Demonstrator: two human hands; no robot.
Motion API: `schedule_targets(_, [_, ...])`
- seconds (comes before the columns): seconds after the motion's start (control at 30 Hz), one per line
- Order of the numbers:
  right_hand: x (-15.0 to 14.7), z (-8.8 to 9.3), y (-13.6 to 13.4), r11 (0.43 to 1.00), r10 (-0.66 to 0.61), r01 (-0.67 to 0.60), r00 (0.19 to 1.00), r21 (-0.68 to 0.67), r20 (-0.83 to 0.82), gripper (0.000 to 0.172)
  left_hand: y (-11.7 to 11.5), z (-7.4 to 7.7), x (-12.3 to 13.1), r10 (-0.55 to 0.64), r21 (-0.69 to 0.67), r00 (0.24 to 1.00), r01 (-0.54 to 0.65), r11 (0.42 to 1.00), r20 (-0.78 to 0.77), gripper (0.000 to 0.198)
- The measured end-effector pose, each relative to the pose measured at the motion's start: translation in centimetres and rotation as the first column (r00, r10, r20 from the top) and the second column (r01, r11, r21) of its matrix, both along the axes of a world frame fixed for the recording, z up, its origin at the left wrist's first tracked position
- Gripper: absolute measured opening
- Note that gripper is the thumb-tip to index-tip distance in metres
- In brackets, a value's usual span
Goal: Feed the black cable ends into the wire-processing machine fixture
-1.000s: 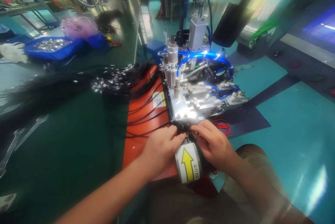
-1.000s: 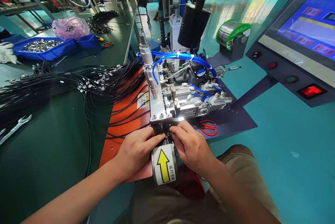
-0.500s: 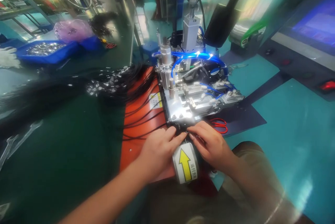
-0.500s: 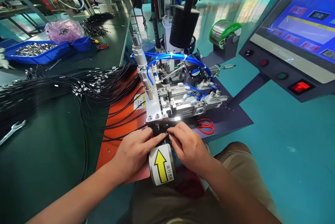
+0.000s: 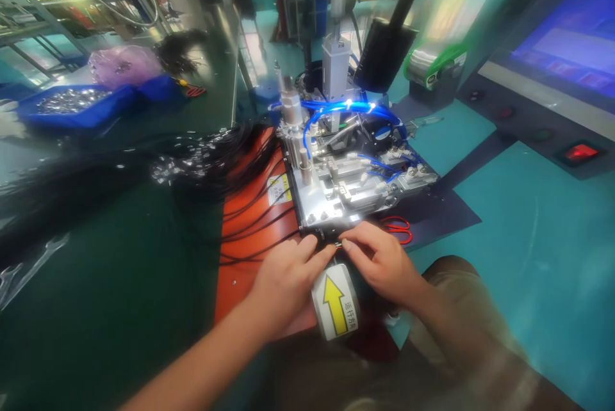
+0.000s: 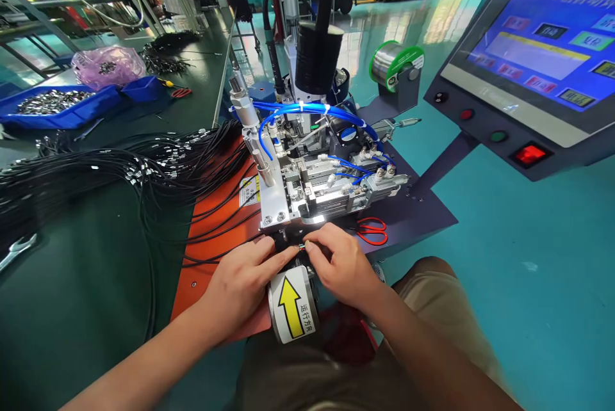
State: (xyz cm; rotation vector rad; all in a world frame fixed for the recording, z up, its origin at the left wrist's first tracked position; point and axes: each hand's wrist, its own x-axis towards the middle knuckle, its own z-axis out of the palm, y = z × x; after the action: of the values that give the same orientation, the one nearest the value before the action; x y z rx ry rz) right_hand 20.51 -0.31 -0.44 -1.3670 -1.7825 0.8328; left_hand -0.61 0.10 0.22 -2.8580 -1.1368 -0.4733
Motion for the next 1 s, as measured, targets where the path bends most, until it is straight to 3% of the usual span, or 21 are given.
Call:
schedule_targets(0.07, [-0.04, 0.2, 0.23, 0.992, -0.051, 0.046, 0.998, -0.12, -0.042, 0.019, 0.03, -0.01, 0.0, 0.001, -0.002, 1.0, -0.001, 1.0, 0.005, 0.034])
schedule_targets(0.17, [-0.33, 0.33, 0.58, 0.964, -0.034, 0.006, 0.995, -0.266, -0.098, 0.025, 0.04, 0.03, 0.01, 0.003, -0.011, 1.0, -0.003, 1.0, 0.002, 0.034])
schedule_targets(0.33, [-0.83, -0.05, 0.62, 0.967, -0.033, -0.009, 0.987, -0.256, -0.16, 0.02, 0.05, 0.15, 0.06, 0.002, 0.001, 1.0, -0.002, 1.0, 0.006, 0.033])
schedule_targets(0.6, [-0.73, 0.02, 0.45, 0.923, -0.079, -0.013, 0.972, -0.384, -0.223, 0.021, 0.08, 0.1, 0.02, 0.001, -0.003, 1.0, -0.001, 1.0, -0.012, 0.034])
schedule_targets(0.83, [-0.81, -0.17, 0.56, 0.968, -0.017, -0.022, 0.988, -0.251, -0.152, 0.019, 0.07, 0.0, -0.13, 0.002, -0.004, 1.0, -0.002, 1.0, -0.019, 0.035])
schedule_targets(1.0, [-0.76, -0.28, 0.51, 0.899, -0.041, -0.074, 0.967, -0.431, -0.252, 0.024, 0.07, 0.16, -0.16, 0.006, -0.006, 1.0, -0.006, 1.0, -0.021, 0.036])
